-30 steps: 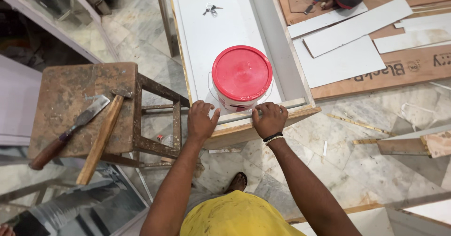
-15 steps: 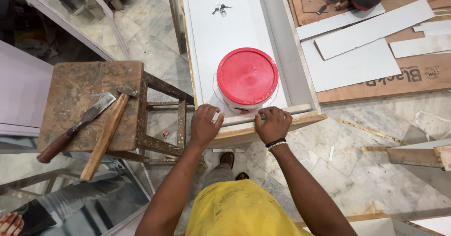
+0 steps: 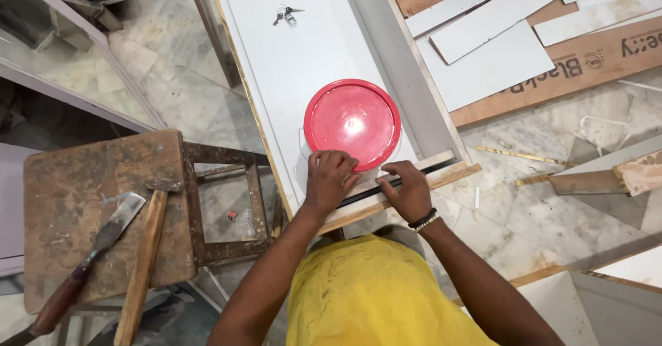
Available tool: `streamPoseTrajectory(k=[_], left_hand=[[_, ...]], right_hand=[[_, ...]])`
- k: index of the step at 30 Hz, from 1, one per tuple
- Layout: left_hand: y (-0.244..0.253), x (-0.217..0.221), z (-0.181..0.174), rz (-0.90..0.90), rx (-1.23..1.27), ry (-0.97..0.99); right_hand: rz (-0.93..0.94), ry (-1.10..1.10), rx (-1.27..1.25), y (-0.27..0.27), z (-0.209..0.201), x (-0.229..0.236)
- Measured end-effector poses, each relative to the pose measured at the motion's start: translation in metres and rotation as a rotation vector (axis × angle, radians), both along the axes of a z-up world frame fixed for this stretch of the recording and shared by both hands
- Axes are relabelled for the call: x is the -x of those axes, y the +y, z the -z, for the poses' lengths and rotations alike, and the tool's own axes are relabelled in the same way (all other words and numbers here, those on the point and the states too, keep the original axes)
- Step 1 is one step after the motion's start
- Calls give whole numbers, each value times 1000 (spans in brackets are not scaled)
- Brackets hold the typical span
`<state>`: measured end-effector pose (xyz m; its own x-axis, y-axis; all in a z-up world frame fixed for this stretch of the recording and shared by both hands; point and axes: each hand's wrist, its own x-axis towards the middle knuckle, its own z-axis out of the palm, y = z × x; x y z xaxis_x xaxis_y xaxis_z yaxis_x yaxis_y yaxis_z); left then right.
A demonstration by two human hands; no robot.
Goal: The person sits on the floor and uses a hammer and chisel to work on wooden pieces. They then stand and fit a wooden strip into a white cabinet frame, tapping it into place with the hammer. The person also handles a red-lidded bucket and a plastic bag on the cabinet surface.
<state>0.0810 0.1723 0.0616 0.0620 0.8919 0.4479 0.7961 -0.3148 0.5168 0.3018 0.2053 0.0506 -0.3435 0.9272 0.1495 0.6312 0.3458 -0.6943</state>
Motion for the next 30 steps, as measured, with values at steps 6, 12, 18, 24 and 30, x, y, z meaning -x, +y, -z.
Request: streamPoseTrajectory(k=[6,12,18,24,30], left_hand=[[16,6,-5,96,142,-51],[55,-2,-1,399,225,-35],[75,-1,-1,660,136,62],[66,-3,1,608,134,122],[69,-7,5,598,116,151]], right_hand=[[-75,40,-322,4,-9,31],[19,255,-293,0,6,18],[44,268,-265,4,9,21],[87,303,-207,4,8,24],[65,275,-191,6,3,23]])
